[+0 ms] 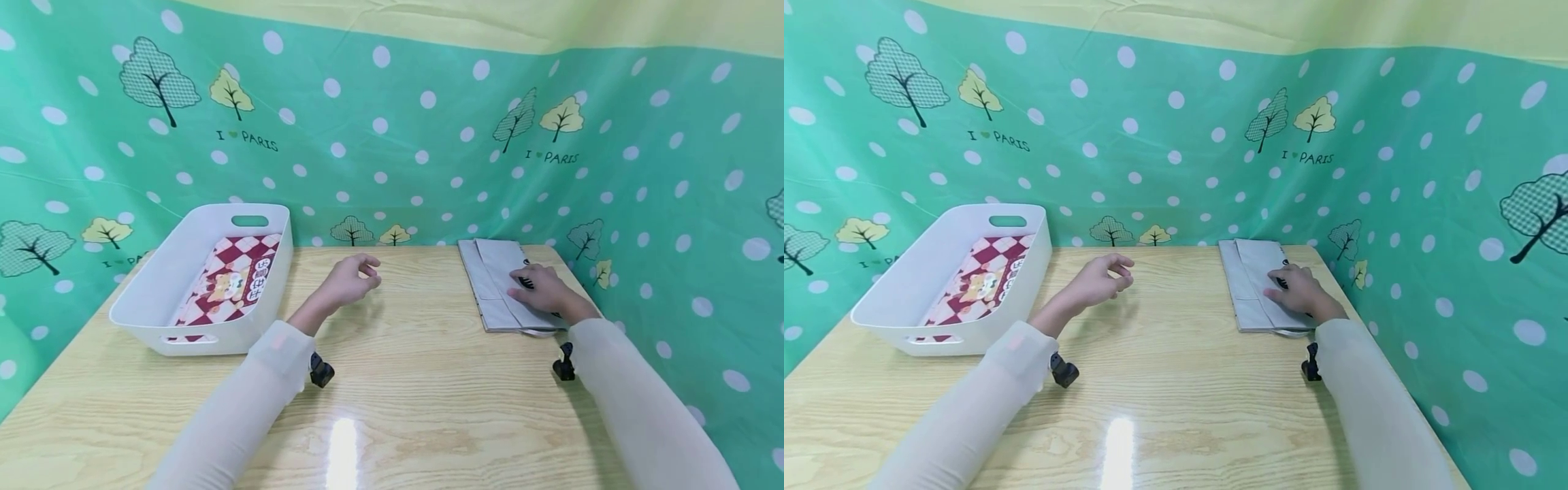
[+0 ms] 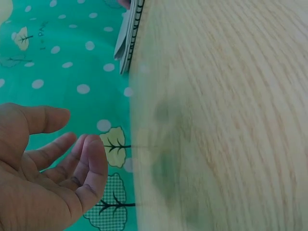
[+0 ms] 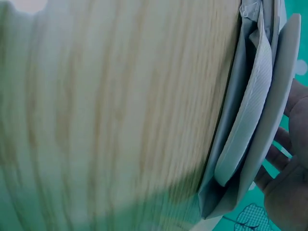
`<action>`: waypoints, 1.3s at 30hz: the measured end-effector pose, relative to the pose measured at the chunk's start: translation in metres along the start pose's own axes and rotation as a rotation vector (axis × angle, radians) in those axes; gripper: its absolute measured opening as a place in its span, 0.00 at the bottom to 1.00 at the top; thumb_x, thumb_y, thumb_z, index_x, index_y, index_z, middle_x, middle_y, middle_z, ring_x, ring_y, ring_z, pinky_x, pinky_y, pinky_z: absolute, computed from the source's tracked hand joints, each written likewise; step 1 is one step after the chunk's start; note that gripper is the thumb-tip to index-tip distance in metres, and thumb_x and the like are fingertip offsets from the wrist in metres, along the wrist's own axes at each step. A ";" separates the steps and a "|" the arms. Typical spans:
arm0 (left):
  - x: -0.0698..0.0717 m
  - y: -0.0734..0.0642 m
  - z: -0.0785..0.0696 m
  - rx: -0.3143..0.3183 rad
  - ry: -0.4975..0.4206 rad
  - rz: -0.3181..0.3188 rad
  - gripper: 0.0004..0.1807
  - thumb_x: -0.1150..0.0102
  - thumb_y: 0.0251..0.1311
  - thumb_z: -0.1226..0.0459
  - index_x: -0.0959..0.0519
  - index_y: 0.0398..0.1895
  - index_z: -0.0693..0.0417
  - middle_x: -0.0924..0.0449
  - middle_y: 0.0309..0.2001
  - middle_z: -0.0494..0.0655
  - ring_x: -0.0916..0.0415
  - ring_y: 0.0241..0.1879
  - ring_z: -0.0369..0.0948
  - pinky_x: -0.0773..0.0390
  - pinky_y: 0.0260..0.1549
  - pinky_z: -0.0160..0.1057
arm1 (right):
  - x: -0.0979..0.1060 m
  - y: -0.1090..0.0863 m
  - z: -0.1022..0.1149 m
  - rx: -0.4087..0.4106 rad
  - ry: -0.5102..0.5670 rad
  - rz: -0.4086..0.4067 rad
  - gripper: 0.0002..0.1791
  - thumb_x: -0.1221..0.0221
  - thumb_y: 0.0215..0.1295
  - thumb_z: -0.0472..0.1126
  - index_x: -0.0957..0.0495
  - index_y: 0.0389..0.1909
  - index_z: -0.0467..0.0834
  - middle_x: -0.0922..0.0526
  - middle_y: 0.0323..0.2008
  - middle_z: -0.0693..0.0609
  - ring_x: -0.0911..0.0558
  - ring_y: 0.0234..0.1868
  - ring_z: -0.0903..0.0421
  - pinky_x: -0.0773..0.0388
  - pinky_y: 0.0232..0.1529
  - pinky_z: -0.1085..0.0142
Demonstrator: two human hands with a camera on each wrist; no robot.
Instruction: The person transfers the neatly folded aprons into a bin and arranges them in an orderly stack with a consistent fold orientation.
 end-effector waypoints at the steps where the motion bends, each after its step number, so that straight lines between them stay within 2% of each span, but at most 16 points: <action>1: -0.001 0.000 0.000 0.000 0.001 0.002 0.22 0.41 0.72 0.62 0.27 0.67 0.56 0.22 0.55 0.53 0.21 0.48 0.49 0.19 0.41 0.41 | -0.001 0.000 0.003 0.009 -0.011 0.003 0.33 0.41 0.75 0.51 0.31 0.71 0.33 0.39 0.70 0.24 0.40 0.67 0.25 0.39 0.66 0.31; 7: -0.006 0.000 -0.002 -0.008 0.005 0.005 0.23 0.41 0.72 0.62 0.28 0.68 0.57 0.22 0.55 0.53 0.22 0.49 0.49 0.20 0.42 0.41 | -0.006 0.000 0.022 0.061 -0.055 -0.005 0.32 0.42 0.76 0.51 0.31 0.70 0.33 0.37 0.68 0.23 0.36 0.63 0.27 0.35 0.62 0.32; 12: -0.011 0.000 -0.003 -0.004 -0.015 0.012 0.23 0.41 0.72 0.63 0.28 0.68 0.58 0.22 0.54 0.54 0.22 0.48 0.49 0.20 0.40 0.41 | -0.013 0.003 0.039 0.063 -0.058 0.011 0.32 0.42 0.76 0.51 0.31 0.71 0.34 0.37 0.69 0.24 0.36 0.64 0.28 0.34 0.63 0.34; 17: -0.022 0.002 -0.003 0.010 -0.028 0.016 0.24 0.41 0.71 0.63 0.28 0.68 0.60 0.22 0.53 0.54 0.21 0.45 0.50 0.18 0.37 0.39 | -0.020 0.007 0.055 0.086 -0.080 0.020 0.32 0.42 0.76 0.52 0.30 0.71 0.35 0.36 0.69 0.25 0.35 0.66 0.28 0.36 0.65 0.34; 21: -0.032 0.004 -0.003 0.030 -0.041 0.010 0.25 0.40 0.71 0.64 0.28 0.68 0.62 0.22 0.53 0.55 0.20 0.44 0.49 0.16 0.39 0.40 | -0.024 0.011 0.067 0.117 -0.105 0.018 0.31 0.42 0.75 0.52 0.28 0.70 0.35 0.33 0.67 0.25 0.33 0.66 0.28 0.35 0.66 0.36; 25: -0.042 0.007 -0.001 0.081 -0.114 0.026 0.25 0.41 0.71 0.66 0.30 0.69 0.64 0.22 0.51 0.56 0.18 0.41 0.52 0.16 0.41 0.44 | -0.027 0.013 0.079 0.143 -0.112 0.014 0.31 0.41 0.75 0.51 0.27 0.68 0.34 0.31 0.66 0.25 0.32 0.65 0.28 0.33 0.65 0.37; 31: -0.056 0.011 0.005 0.180 -0.244 0.042 0.27 0.41 0.70 0.66 0.32 0.70 0.63 0.23 0.49 0.55 0.22 0.31 0.45 0.16 0.40 0.45 | -0.032 0.017 0.097 0.180 -0.118 0.009 0.31 0.40 0.74 0.52 0.26 0.68 0.34 0.28 0.65 0.28 0.31 0.66 0.31 0.36 0.67 0.39; 34: -0.061 0.014 0.009 0.234 -0.329 0.037 0.27 0.41 0.70 0.67 0.33 0.70 0.64 0.24 0.50 0.56 0.23 0.34 0.45 0.15 0.41 0.44 | -0.033 0.018 0.105 0.188 -0.113 0.006 0.31 0.39 0.73 0.52 0.25 0.67 0.34 0.27 0.65 0.29 0.30 0.66 0.31 0.36 0.68 0.39; 39: -0.071 0.016 0.011 0.302 -0.467 0.028 0.30 0.41 0.70 0.67 0.37 0.72 0.65 0.27 0.58 0.60 0.22 0.50 0.52 0.14 0.47 0.44 | -0.036 0.017 0.118 0.184 -0.107 -0.002 0.31 0.39 0.73 0.53 0.25 0.66 0.34 0.25 0.64 0.31 0.30 0.66 0.32 0.35 0.67 0.39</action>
Point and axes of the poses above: each hand's wrist, its own y-axis towards the middle knuckle, its own x-axis out of the back of the hand, z = x × y, the point moved 8 cm from there along y, towards the middle knuckle
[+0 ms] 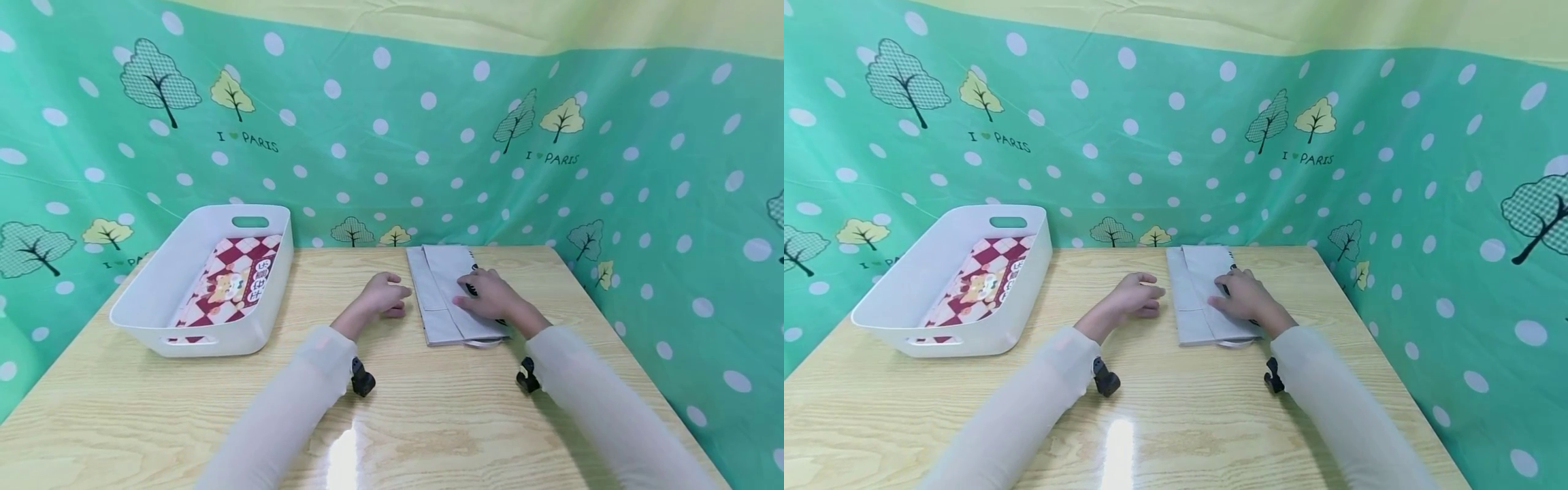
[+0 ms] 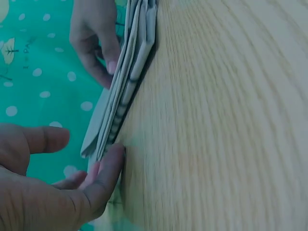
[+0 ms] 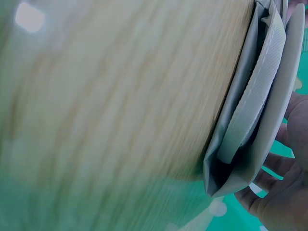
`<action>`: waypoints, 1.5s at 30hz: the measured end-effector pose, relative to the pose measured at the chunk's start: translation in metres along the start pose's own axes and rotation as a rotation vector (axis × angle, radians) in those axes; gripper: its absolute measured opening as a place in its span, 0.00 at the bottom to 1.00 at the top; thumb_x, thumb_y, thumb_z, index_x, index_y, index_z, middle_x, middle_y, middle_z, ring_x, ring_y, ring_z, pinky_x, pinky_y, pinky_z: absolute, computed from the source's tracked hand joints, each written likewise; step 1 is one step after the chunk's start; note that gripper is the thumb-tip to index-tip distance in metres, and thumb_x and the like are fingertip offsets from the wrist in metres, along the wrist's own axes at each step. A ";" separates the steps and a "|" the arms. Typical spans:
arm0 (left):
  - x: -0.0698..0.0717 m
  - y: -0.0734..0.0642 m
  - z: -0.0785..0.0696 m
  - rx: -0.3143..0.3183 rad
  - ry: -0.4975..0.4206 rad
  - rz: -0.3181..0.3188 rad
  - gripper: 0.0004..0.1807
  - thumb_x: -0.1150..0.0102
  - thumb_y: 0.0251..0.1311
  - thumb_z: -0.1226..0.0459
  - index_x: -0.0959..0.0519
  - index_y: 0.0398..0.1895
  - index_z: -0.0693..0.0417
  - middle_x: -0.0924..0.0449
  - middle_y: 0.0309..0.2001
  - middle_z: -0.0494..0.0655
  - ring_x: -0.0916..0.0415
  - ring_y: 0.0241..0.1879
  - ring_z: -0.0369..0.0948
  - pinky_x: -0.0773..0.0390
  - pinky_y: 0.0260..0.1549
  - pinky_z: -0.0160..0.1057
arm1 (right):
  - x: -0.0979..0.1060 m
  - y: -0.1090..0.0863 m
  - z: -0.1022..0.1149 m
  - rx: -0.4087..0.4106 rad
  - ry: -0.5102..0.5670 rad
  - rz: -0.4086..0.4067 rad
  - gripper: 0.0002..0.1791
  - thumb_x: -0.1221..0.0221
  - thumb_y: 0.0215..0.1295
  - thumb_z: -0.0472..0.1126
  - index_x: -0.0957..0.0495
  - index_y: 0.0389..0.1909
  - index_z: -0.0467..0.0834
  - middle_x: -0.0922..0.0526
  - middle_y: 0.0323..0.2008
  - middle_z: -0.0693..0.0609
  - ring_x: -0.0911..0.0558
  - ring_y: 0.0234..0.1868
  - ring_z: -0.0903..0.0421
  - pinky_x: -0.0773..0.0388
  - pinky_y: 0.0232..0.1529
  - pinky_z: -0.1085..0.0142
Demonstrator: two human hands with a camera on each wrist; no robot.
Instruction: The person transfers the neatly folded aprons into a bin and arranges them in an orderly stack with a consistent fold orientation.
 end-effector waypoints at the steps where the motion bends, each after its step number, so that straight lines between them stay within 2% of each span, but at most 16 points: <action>1: -0.002 0.001 0.001 0.007 -0.022 0.005 0.30 0.42 0.71 0.67 0.38 0.73 0.65 0.28 0.59 0.61 0.23 0.52 0.53 0.15 0.48 0.44 | 0.000 0.000 0.003 -0.004 -0.001 -0.002 0.31 0.39 0.73 0.53 0.25 0.66 0.34 0.25 0.64 0.31 0.30 0.67 0.32 0.34 0.68 0.40; 6: -0.008 0.001 0.001 0.036 -0.101 0.015 0.30 0.44 0.72 0.68 0.40 0.73 0.67 0.31 0.61 0.64 0.25 0.53 0.54 0.16 0.50 0.48 | -0.002 0.001 0.018 0.010 -0.003 -0.008 0.31 0.39 0.73 0.53 0.24 0.65 0.33 0.23 0.63 0.32 0.28 0.66 0.33 0.34 0.67 0.40; 12: -0.009 -0.001 0.002 0.057 -0.098 0.004 0.31 0.45 0.72 0.69 0.42 0.74 0.67 0.28 0.56 0.62 0.23 0.47 0.52 0.14 0.45 0.48 | -0.006 0.001 0.029 0.014 -0.011 0.018 0.31 0.41 0.74 0.54 0.25 0.66 0.34 0.25 0.64 0.32 0.27 0.62 0.34 0.28 0.61 0.42; 17: -0.009 -0.002 0.002 0.058 -0.100 0.003 0.32 0.45 0.72 0.70 0.43 0.75 0.67 0.28 0.54 0.61 0.23 0.46 0.51 0.14 0.44 0.47 | 0.002 0.001 0.024 0.013 0.092 0.010 0.28 0.40 0.74 0.46 0.27 0.67 0.32 0.25 0.64 0.32 0.28 0.66 0.34 0.33 0.68 0.41; 19: -0.009 -0.002 0.002 0.060 -0.093 0.000 0.32 0.45 0.72 0.70 0.43 0.75 0.67 0.28 0.54 0.61 0.23 0.46 0.51 0.14 0.45 0.47 | 0.007 0.002 0.018 0.004 0.145 -0.009 0.27 0.40 0.74 0.42 0.28 0.67 0.31 0.24 0.63 0.31 0.25 0.63 0.35 0.30 0.66 0.42; 22: -0.008 -0.001 0.002 0.063 -0.082 -0.008 0.33 0.45 0.71 0.70 0.43 0.75 0.67 0.28 0.54 0.62 0.22 0.46 0.51 0.14 0.45 0.47 | 0.012 0.004 0.006 -0.044 0.206 -0.034 0.28 0.41 0.74 0.39 0.31 0.69 0.29 0.22 0.59 0.30 0.20 0.57 0.37 0.23 0.59 0.45; 25: -0.008 0.001 0.003 0.061 -0.079 -0.017 0.32 0.44 0.71 0.71 0.42 0.75 0.67 0.28 0.55 0.62 0.22 0.45 0.51 0.14 0.45 0.47 | 0.012 0.006 -0.009 -0.126 0.268 -0.034 0.28 0.43 0.75 0.39 0.32 0.69 0.28 0.21 0.56 0.28 0.18 0.52 0.37 0.19 0.53 0.47; 26: -0.008 0.002 0.003 0.060 -0.079 -0.018 0.32 0.44 0.71 0.71 0.42 0.75 0.68 0.28 0.55 0.62 0.22 0.45 0.50 0.14 0.45 0.47 | 0.012 0.007 -0.014 -0.152 0.279 -0.032 0.28 0.43 0.75 0.40 0.32 0.69 0.28 0.20 0.55 0.28 0.18 0.54 0.37 0.19 0.53 0.48; 29: -0.008 0.003 0.004 0.059 -0.079 -0.020 0.32 0.44 0.71 0.71 0.42 0.75 0.67 0.28 0.54 0.62 0.22 0.44 0.49 0.14 0.44 0.46 | 0.007 0.007 -0.029 -0.250 0.376 -0.015 0.27 0.44 0.76 0.40 0.32 0.68 0.28 0.20 0.55 0.28 0.15 0.48 0.39 0.16 0.47 0.52; 33: -0.008 0.004 0.003 0.058 -0.075 -0.019 0.30 0.44 0.71 0.71 0.39 0.73 0.67 0.27 0.52 0.61 0.22 0.40 0.48 0.14 0.44 0.45 | -0.002 0.006 -0.043 -0.358 0.532 0.008 0.26 0.45 0.76 0.39 0.32 0.68 0.28 0.20 0.55 0.30 0.14 0.41 0.47 0.13 0.39 0.59; 39: -0.008 0.004 0.004 0.053 -0.071 -0.018 0.24 0.44 0.70 0.73 0.32 0.68 0.68 0.26 0.48 0.58 0.23 0.35 0.44 0.14 0.46 0.46 | -0.009 0.004 -0.044 -0.427 0.691 0.047 0.24 0.44 0.75 0.36 0.30 0.67 0.28 0.17 0.48 0.38 0.16 0.38 0.53 0.14 0.38 0.62; 45: -0.005 0.002 0.004 0.050 -0.039 -0.040 0.27 0.43 0.68 0.74 0.33 0.70 0.66 0.25 0.48 0.58 0.23 0.36 0.44 0.15 0.45 0.46 | -0.015 0.002 -0.040 -0.491 0.826 0.060 0.24 0.40 0.72 0.33 0.29 0.65 0.28 0.16 0.42 0.43 0.18 0.34 0.56 0.14 0.34 0.63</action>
Point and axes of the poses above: each hand's wrist, its own y-axis towards the middle knuckle, its own x-axis out of the back of the hand, z = x × y, the point moved 8 cm from there along y, towards the middle knuckle
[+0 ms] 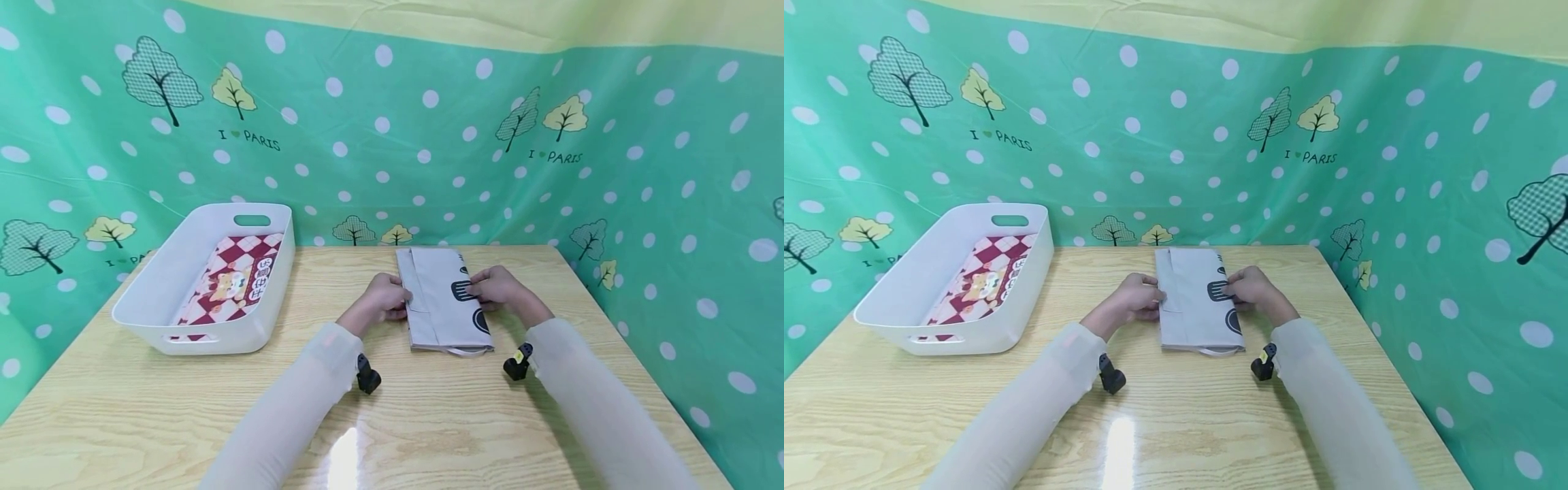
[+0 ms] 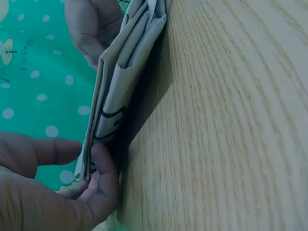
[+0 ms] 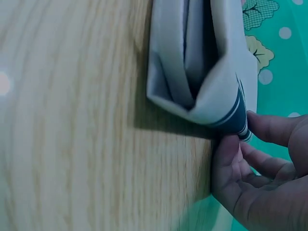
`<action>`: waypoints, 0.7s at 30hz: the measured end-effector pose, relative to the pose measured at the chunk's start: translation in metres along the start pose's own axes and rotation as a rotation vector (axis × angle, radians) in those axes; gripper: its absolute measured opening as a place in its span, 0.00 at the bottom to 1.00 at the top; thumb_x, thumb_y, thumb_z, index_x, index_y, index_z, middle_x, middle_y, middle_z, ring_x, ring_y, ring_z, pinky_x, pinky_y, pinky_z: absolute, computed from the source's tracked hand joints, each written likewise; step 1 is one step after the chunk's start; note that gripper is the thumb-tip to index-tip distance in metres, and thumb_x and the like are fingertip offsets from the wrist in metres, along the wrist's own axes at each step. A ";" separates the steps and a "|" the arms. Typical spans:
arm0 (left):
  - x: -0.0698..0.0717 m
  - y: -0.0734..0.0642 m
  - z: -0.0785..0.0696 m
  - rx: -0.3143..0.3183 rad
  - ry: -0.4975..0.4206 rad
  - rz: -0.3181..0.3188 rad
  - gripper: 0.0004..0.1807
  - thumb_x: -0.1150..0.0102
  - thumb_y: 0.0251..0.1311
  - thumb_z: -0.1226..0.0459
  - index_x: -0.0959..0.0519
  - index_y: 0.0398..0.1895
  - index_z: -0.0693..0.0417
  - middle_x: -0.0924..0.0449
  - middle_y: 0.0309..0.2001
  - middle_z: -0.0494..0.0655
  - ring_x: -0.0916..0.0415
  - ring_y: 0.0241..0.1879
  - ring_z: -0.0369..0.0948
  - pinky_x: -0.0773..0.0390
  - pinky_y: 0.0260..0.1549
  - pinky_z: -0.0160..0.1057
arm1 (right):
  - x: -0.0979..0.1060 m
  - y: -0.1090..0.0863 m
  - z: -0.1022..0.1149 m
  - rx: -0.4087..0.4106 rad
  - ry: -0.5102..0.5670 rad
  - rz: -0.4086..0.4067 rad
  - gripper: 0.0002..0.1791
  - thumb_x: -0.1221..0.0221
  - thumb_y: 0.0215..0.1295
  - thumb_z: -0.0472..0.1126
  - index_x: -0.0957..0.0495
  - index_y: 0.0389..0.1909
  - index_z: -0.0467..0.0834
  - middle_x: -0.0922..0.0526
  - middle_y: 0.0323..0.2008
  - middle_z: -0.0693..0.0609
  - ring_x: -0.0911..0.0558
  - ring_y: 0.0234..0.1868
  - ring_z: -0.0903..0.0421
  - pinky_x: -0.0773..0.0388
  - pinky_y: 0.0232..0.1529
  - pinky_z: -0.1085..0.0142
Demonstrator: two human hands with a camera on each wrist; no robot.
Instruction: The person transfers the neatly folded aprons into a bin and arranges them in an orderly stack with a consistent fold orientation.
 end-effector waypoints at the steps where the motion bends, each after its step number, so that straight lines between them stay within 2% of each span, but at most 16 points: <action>1: 0.001 0.000 -0.001 -0.004 0.011 -0.007 0.28 0.43 0.68 0.74 0.33 0.70 0.66 0.24 0.49 0.58 0.22 0.36 0.44 0.15 0.44 0.45 | -0.001 0.000 -0.001 -0.011 0.019 -0.003 0.23 0.40 0.71 0.33 0.29 0.64 0.28 0.16 0.41 0.44 0.18 0.34 0.56 0.15 0.33 0.63; 6: 0.003 -0.001 -0.003 -0.025 0.052 -0.048 0.30 0.42 0.67 0.75 0.35 0.72 0.63 0.21 0.49 0.57 0.19 0.36 0.44 0.15 0.40 0.43 | -0.007 0.002 0.000 -0.022 0.112 0.000 0.22 0.40 0.69 0.30 0.31 0.61 0.29 0.18 0.37 0.47 0.18 0.31 0.58 0.17 0.30 0.65; 13: 0.008 -0.002 -0.011 -0.070 0.078 -0.098 0.33 0.44 0.65 0.77 0.36 0.74 0.61 0.21 0.50 0.58 0.24 0.28 0.41 0.21 0.29 0.39 | -0.006 0.000 0.013 0.057 0.147 -0.047 0.21 0.42 0.67 0.28 0.31 0.59 0.28 0.18 0.33 0.46 0.22 0.24 0.59 0.23 0.23 0.68; 16: 0.012 -0.003 -0.014 -0.091 0.085 -0.110 0.33 0.46 0.65 0.78 0.36 0.74 0.61 0.22 0.51 0.59 0.26 0.28 0.42 0.22 0.28 0.39 | -0.006 -0.003 0.018 0.065 0.146 -0.074 0.21 0.41 0.67 0.30 0.30 0.60 0.30 0.18 0.34 0.46 0.24 0.24 0.59 0.27 0.22 0.69; 21: 0.018 -0.006 -0.018 -0.111 0.084 -0.128 0.32 0.47 0.65 0.78 0.36 0.73 0.61 0.23 0.54 0.58 0.24 0.32 0.43 0.22 0.31 0.41 | -0.007 -0.006 0.024 0.066 0.176 -0.081 0.22 0.42 0.69 0.31 0.31 0.63 0.32 0.18 0.42 0.42 0.21 0.29 0.58 0.23 0.26 0.68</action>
Point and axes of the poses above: each hand's wrist, its own y-axis towards the middle knuckle, its own x-axis out of the back of the hand, z = x × y, the point moved 8 cm from there along y, towards the middle knuckle
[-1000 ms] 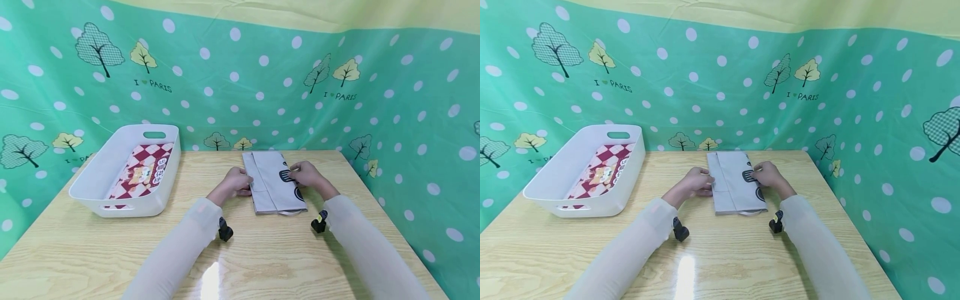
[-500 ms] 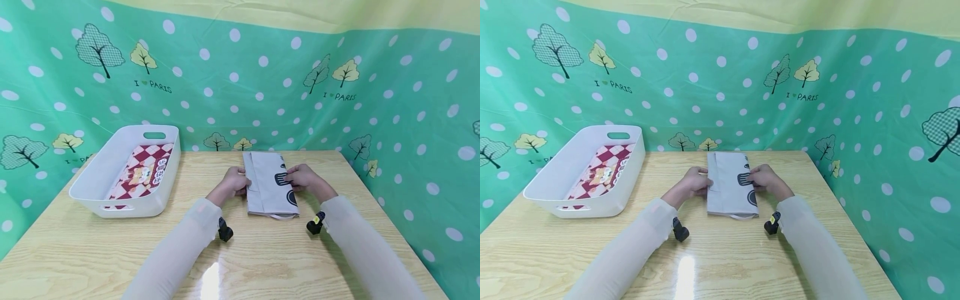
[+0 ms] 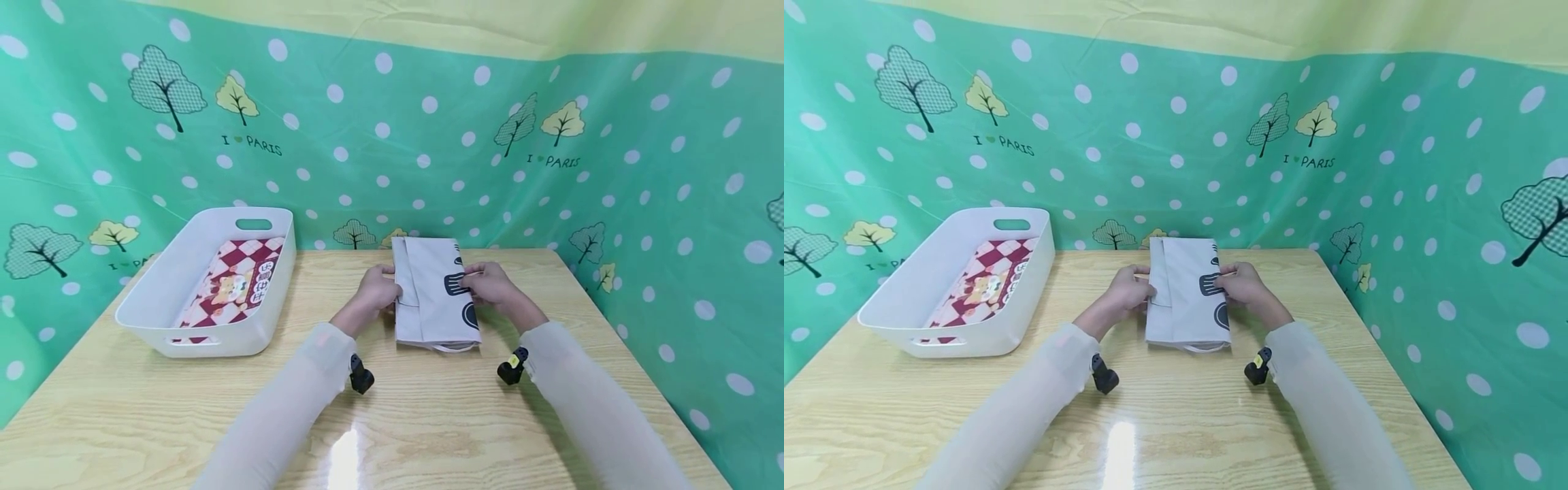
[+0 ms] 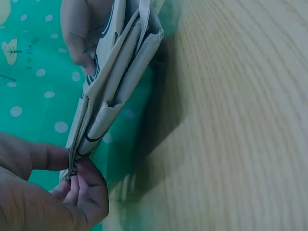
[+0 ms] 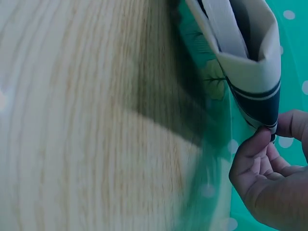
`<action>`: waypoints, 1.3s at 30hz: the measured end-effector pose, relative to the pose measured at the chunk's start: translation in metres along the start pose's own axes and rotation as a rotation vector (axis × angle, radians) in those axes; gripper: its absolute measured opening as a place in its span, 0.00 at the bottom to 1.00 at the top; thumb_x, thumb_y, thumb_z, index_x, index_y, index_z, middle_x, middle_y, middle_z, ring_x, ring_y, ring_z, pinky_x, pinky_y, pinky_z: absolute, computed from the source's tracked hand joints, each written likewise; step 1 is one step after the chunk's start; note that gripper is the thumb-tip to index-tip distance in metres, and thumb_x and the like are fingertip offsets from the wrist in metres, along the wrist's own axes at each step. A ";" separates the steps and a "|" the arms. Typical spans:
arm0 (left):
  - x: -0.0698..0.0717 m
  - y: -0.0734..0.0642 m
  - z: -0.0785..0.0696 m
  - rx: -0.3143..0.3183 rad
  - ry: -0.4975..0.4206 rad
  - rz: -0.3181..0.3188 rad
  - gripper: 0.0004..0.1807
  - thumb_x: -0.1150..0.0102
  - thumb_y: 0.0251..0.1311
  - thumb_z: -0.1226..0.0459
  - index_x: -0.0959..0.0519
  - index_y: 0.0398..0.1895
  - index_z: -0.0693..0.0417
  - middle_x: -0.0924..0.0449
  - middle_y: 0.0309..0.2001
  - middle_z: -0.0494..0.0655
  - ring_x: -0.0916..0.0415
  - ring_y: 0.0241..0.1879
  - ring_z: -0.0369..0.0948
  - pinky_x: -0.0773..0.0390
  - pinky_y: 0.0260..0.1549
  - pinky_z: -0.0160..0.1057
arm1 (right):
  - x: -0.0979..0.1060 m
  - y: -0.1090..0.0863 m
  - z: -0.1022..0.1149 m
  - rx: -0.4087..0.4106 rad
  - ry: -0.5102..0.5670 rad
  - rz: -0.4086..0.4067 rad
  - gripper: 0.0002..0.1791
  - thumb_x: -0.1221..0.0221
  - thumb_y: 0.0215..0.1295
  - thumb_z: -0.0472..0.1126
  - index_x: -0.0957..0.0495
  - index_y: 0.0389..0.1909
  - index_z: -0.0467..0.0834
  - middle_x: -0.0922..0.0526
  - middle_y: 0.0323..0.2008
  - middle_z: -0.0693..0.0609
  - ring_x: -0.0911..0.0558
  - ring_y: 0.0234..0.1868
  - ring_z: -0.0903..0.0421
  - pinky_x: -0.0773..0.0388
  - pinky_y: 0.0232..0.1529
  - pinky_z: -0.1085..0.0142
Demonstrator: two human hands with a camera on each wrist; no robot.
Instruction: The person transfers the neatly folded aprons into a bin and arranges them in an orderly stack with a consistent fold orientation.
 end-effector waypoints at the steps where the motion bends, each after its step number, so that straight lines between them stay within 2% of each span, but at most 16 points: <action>1: 0.001 0.000 -0.001 -0.005 0.004 -0.004 0.32 0.47 0.65 0.77 0.36 0.73 0.61 0.23 0.54 0.58 0.24 0.32 0.43 0.22 0.31 0.41 | -0.001 0.000 0.000 -0.001 0.009 0.002 0.22 0.42 0.70 0.32 0.31 0.63 0.32 0.18 0.44 0.41 0.20 0.30 0.57 0.22 0.27 0.68; 7: 0.009 -0.002 -0.005 -0.019 0.003 -0.016 0.31 0.48 0.65 0.77 0.35 0.73 0.60 0.22 0.53 0.57 0.25 0.31 0.42 0.29 0.30 0.43 | -0.003 0.000 0.008 0.029 0.016 0.005 0.22 0.43 0.71 0.33 0.31 0.63 0.33 0.17 0.47 0.38 0.18 0.33 0.55 0.20 0.29 0.68; 14: 0.019 -0.006 -0.013 -0.041 -0.002 0.005 0.30 0.49 0.66 0.77 0.36 0.72 0.62 0.21 0.50 0.58 0.26 0.29 0.41 0.24 0.35 0.46 | -0.008 -0.003 0.022 0.075 -0.003 0.010 0.22 0.44 0.71 0.32 0.32 0.64 0.31 0.17 0.48 0.37 0.17 0.34 0.56 0.20 0.28 0.67; 17: 0.025 -0.008 -0.016 -0.049 0.007 0.006 0.29 0.50 0.67 0.76 0.36 0.72 0.62 0.20 0.50 0.58 0.27 0.28 0.41 0.25 0.37 0.49 | -0.012 -0.003 0.028 0.083 0.001 0.011 0.21 0.43 0.71 0.31 0.31 0.63 0.31 0.16 0.46 0.39 0.19 0.32 0.57 0.21 0.28 0.66; 24: 0.044 -0.012 -0.019 -0.068 0.007 -0.023 0.30 0.49 0.64 0.77 0.35 0.71 0.61 0.23 0.51 0.58 0.22 0.38 0.44 0.20 0.35 0.42 | -0.024 -0.003 0.044 0.125 0.013 0.013 0.22 0.42 0.69 0.30 0.29 0.62 0.30 0.15 0.43 0.40 0.18 0.30 0.58 0.21 0.26 0.69; 33: 0.072 -0.021 -0.022 -0.095 0.084 -0.069 0.32 0.49 0.61 0.77 0.35 0.72 0.62 0.24 0.51 0.58 0.23 0.41 0.46 0.18 0.32 0.37 | -0.044 -0.007 0.064 0.126 0.019 0.020 0.22 0.40 0.68 0.31 0.29 0.61 0.32 0.20 0.40 0.44 0.21 0.32 0.57 0.19 0.27 0.69; 39: 0.091 -0.030 -0.028 -0.092 0.122 -0.077 0.32 0.48 0.63 0.76 0.36 0.72 0.64 0.25 0.53 0.60 0.22 0.44 0.48 0.14 0.37 0.40 | -0.057 -0.011 0.077 0.138 0.023 0.047 0.21 0.40 0.68 0.31 0.29 0.61 0.34 0.20 0.40 0.45 0.22 0.33 0.56 0.18 0.29 0.68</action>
Point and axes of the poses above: each hand's wrist, its own y-axis towards the middle knuckle, its own x-axis out of the back of the hand, z = x × y, the point moved 8 cm from there along y, towards the middle knuckle
